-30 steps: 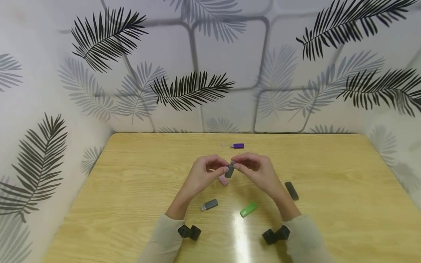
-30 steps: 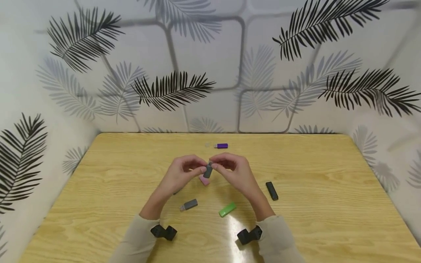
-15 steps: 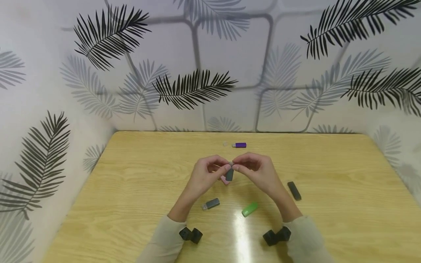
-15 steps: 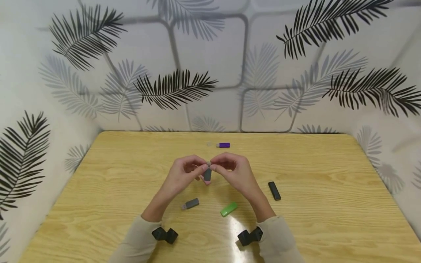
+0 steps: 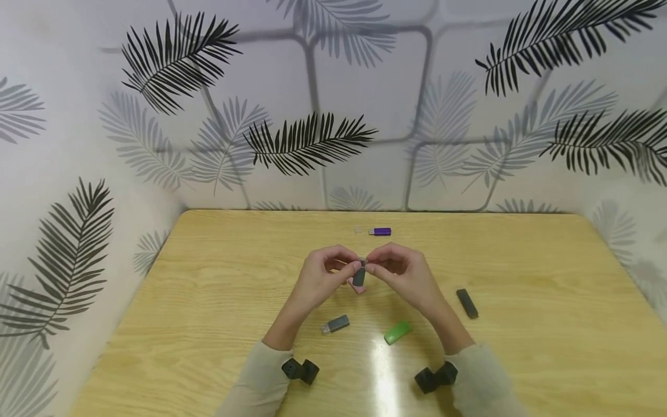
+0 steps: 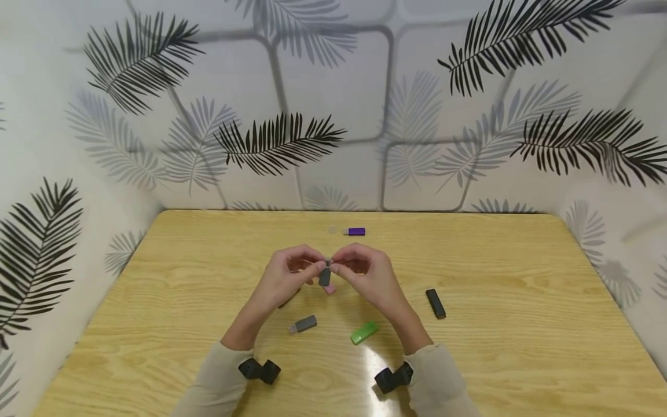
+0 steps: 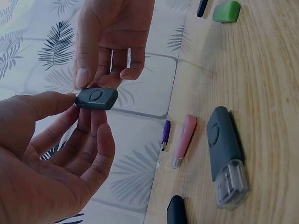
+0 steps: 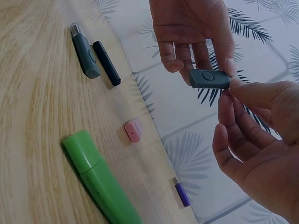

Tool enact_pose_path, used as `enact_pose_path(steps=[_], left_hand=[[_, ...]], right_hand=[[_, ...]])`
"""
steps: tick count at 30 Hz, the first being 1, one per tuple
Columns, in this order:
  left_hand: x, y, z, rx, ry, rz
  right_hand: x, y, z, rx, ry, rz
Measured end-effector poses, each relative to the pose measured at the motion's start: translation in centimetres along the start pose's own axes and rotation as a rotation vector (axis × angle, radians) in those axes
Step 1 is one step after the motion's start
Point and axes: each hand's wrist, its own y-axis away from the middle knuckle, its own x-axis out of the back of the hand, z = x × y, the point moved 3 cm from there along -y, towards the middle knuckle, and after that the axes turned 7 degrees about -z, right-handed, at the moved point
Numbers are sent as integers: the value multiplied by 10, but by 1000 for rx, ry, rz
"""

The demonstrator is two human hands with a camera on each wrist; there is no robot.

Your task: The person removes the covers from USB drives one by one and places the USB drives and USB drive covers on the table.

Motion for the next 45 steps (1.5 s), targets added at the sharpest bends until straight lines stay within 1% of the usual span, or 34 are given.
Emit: enact_pose_path(steps=[4,9,14,18,22,26,32,37,41,45], left_hand=[[0,0,0,6,-5,-7],[1,0,-1,19,-10,-19],[1,0,0,12,10,-18],[1,0,-1,1,34,5],[3,0,0,-11,74,46],[4,0,0,-9,116,81],[4,-2,-2,-30,171,107],[5,-3,-1,-50,169,115],[6,-2,0,-77,155,98],[6,-2,2,-102,113,76]], right_hand=[[-1,1,1,-13,3,-11],[-2,1,2,-9,10,-16],[-4,0,1,-9,11,-8],[-5,0,1,-27,17,-12],[-7,0,1,-44,23,-35],[-7,-1,0,-49,-2,-53],[-6,-1,-1,-47,1,-55],[-4,-1,-2,-54,-1,-70],[-1,0,-5,-61,-14,-63],[2,0,-9,-59,-25,-51]])
